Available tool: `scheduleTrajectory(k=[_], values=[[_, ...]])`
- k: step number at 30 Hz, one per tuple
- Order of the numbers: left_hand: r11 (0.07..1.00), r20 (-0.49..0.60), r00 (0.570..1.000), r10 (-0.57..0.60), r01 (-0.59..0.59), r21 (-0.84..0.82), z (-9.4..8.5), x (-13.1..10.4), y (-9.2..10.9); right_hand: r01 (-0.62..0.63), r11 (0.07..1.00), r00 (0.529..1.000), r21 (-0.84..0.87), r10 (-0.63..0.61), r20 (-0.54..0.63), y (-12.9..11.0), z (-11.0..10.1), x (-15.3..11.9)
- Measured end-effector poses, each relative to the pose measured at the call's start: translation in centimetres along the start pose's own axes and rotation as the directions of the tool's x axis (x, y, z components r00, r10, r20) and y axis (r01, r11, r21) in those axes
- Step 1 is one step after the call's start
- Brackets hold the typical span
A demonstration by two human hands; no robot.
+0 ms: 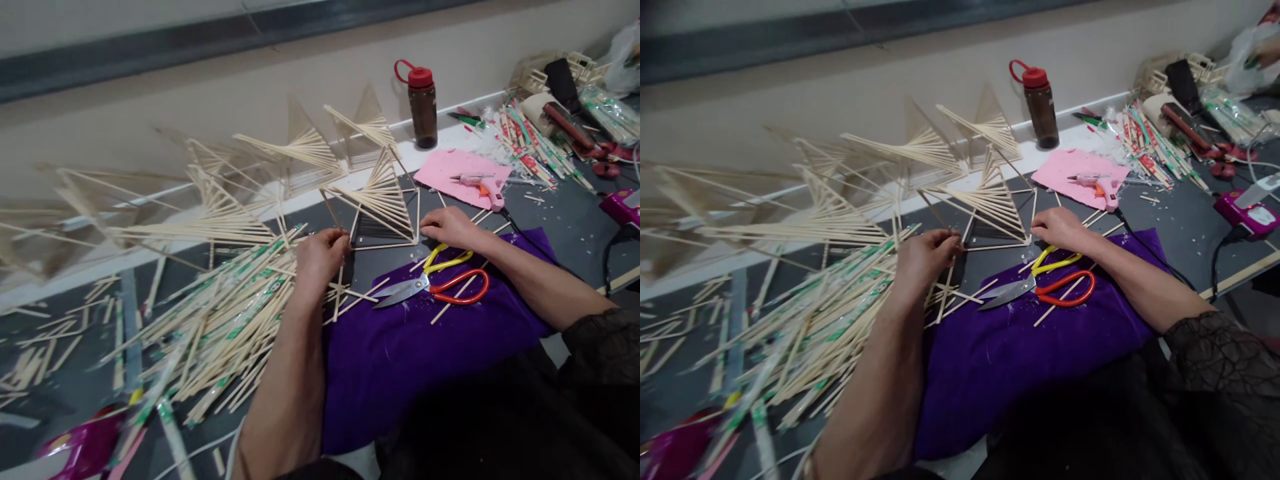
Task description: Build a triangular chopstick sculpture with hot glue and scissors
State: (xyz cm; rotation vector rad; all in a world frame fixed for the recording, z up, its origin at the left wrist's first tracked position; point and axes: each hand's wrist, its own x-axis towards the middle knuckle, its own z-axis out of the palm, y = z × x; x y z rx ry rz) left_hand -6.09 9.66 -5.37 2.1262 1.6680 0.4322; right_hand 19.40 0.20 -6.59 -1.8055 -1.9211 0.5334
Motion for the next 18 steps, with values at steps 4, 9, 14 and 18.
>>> scheduleTrajectory(k=[4, 9, 14, 18], values=[[0.995, 0.002, 0.998, -0.055, 0.055, -0.079, 0.0, -0.9, 0.1, -0.023, 0.999, 0.999, -0.031, 0.024, 0.022, 0.0, 0.1, 0.1], [0.992, -0.014, 0.998, -0.061, 0.059, -0.114, 0.0, -1.4, 0.3, -0.057, 0.995, 0.997, -0.076, 0.061, 0.053, -0.3, 0.2, 0.3], [0.971, -0.004, 0.995, -0.097, 0.094, -0.221, 0.3, -1.1, -0.3, -0.057, 0.995, 0.995, -0.081, 0.063, 0.072, -0.9, 0.2, 0.9], [0.953, -0.015, 0.995, -0.095, 0.087, -0.29, 0.6, -1.1, -0.5, -0.05, 0.997, 0.996, -0.06, 0.054, 0.074, -1.0, 0.2, 1.4]])
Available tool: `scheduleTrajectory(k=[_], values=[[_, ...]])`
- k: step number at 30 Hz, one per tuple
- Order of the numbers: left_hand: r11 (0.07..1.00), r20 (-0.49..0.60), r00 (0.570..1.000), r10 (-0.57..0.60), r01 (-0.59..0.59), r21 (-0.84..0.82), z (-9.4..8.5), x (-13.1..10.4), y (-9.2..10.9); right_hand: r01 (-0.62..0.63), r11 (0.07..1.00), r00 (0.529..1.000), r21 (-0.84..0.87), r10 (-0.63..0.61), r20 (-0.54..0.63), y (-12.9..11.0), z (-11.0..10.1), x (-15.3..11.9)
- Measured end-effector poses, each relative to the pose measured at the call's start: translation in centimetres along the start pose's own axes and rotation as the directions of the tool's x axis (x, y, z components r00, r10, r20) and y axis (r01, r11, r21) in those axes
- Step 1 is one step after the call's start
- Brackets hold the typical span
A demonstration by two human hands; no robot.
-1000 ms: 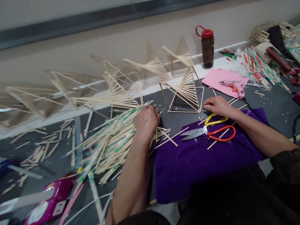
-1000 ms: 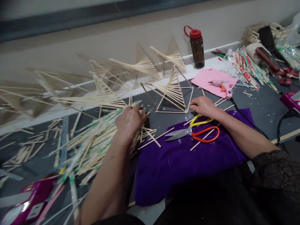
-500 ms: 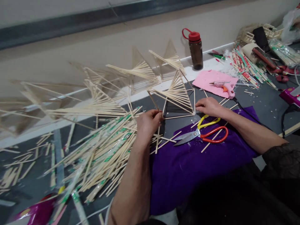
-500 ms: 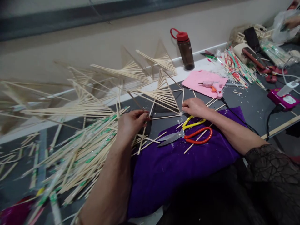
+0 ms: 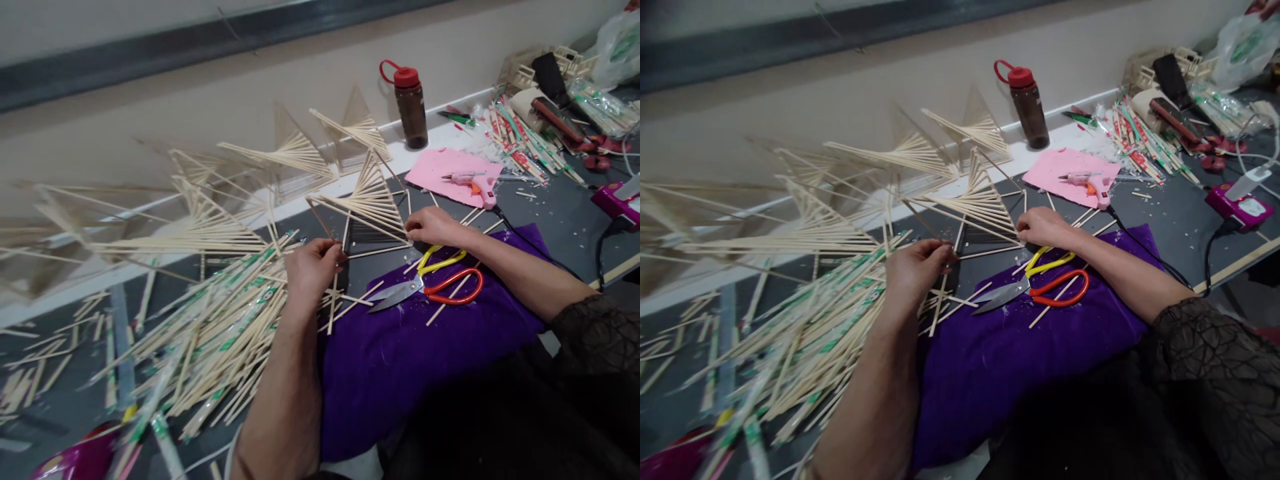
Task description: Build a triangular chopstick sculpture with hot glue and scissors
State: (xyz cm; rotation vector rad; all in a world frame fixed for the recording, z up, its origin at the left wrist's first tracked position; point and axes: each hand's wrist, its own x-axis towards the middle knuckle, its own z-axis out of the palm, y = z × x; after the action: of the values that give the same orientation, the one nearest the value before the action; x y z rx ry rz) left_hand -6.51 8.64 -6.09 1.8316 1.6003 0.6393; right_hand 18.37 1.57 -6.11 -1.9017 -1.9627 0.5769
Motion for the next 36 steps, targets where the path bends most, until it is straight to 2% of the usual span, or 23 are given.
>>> scheduleTrajectory(k=[5, 11, 18, 23, 27, 32, 36], values=[[1.0, -0.008, 1.0, 0.011, -0.011, 0.02, 0.0, 0.0, -0.1, 0.029, 0.999, 0.999, -0.025, -0.028, 0.023, 0.0, 0.1, 0.1], [0.999, 0.014, 1.0, 0.021, -0.02, -0.026, 0.2, 0.3, -0.6, 0.003, 1.0, 1.0, -0.024, -0.003, 0.02, -0.5, 0.2, -0.1], [0.996, -0.016, 0.998, 0.068, -0.067, 0.058, 0.0, 0.0, -0.4, 0.019, 1.0, 0.997, -0.021, -0.021, -0.074, -0.3, 0.3, 0.0], [0.991, 0.027, 0.992, 0.125, -0.126, 0.052, 0.2, -0.7, 0.2, -0.001, 0.997, 0.994, -0.079, -0.007, -0.106, 0.9, 0.2, -0.2], [0.971, 0.132, 0.967, 0.218, -0.229, 0.066, 0.4, -1.1, 0.5, -0.033, 0.994, 0.993, -0.101, 0.021, -0.117, 2.1, -0.1, -0.3], [0.931, 0.242, 0.915, 0.323, -0.353, 0.094, 0.3, -1.5, 1.0, -0.072, 0.992, 0.991, -0.107, 0.059, -0.116, 2.7, -0.5, -0.3], [0.894, 0.265, 0.877, 0.4, -0.437, 0.095, 0.6, -1.6, 1.3, -0.076, 0.987, 0.99, -0.143, 0.058, -0.126, 2.8, -1.0, -0.5]])
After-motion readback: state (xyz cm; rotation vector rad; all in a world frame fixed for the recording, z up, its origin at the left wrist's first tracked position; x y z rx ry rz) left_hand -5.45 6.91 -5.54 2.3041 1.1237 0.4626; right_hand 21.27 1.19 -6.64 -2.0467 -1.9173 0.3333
